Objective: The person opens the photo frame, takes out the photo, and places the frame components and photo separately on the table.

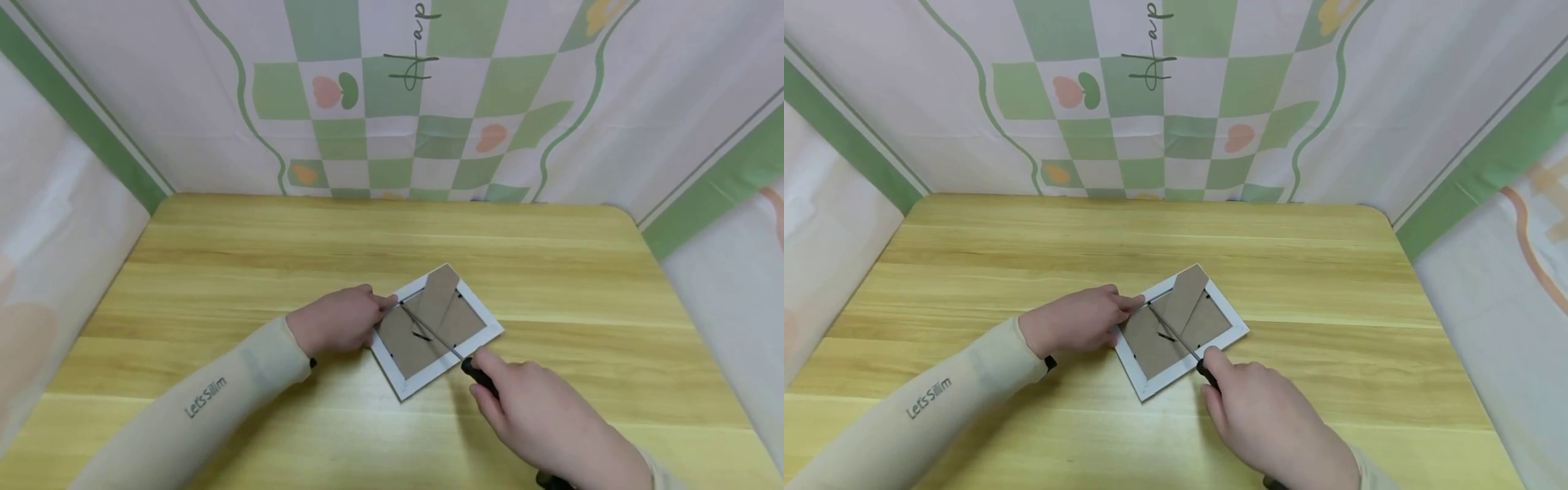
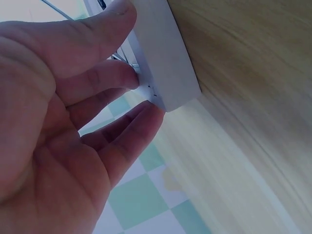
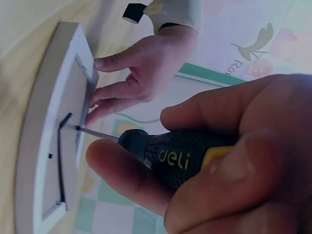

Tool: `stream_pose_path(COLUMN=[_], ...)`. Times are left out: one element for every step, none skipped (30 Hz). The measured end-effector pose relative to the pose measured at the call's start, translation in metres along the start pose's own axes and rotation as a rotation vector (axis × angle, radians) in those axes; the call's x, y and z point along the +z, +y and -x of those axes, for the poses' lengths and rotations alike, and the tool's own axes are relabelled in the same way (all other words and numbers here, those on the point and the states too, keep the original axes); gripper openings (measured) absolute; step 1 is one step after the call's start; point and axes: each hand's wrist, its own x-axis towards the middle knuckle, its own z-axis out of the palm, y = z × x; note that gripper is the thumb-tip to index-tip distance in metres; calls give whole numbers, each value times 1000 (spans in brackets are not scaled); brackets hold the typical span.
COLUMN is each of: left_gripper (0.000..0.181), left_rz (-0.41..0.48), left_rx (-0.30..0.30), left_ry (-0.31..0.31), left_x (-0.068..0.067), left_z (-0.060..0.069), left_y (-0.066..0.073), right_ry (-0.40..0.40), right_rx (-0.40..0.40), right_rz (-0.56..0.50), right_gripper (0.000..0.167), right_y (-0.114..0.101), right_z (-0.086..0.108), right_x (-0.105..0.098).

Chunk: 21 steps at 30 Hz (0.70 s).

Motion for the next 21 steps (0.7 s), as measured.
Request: stream_pose_path(left_gripper=[12,12,13,14,15,16,17,18,18,17,17,17,17,18,18,18,18,18,17,17,16], left_rz=[-6,-11,-10,-7,-5,1,5,10,14,13,7,7,4,2,0,-4,-8,-10,-11,-16,-22], left_rx=[5,8,9,6,5,2,2,2,3,6,12,14,18,19,21,25,29,32,34,36,40], left_ry=[4,5,7,5,4,3,2,3,5,6,8,9,9,10,13,14,16,18,19,21,20], left_x=[0,0,0,0,0,0,0,1,0,1,1,1,0,0,0,0,0,0,-1,-1,-1], left_z=[0,0,0,0,0,0,0,0,0,0,0,1,1,2,2,2,2,2,2,2,2], left_y=[0,0,0,0,0,0,-1,-1,-2,-2,-2,-2,-2,-2,-2,-3,-3,-3,-3,-3,-2], right_ry=[-3,-5,-10,-12,-13,-14,-11,-6,-1,6,10,8,9,9,6,2,-4,-11,-16,-24,-32], right_rx=[6,11,18,27,32,37,38,38,38,37,36,41,43,45,52,60,65,70,73,78,79], right_rz=[2,5,11,23,37,54,73,92,114,133,146,154,159,161,162,160,155,152,148,147,142], right_gripper=[19,18,19,19,19,19,18,19,19,19,19,18,18,18,19,20,21,22,24,24,24], right_y=[-1,-2,-3,-4,-4,-5,-6,-6,-7,-7,-8,-9,-10,-12,-14,-16,-18,-20,-22,-24,-25], right_z=[-1,-2,-3,-5,-7,-9,-12,-14,-17,-20,-23,-26,-28,-31,-33,-36,-38,-40,-42,-45,-47], right_x=[-2,-3,-5,-7,-9,-11,-13,-15,-17,-18,-20,-22,-24,-26,-28,-30,-32,-33,-35,-37,-39])
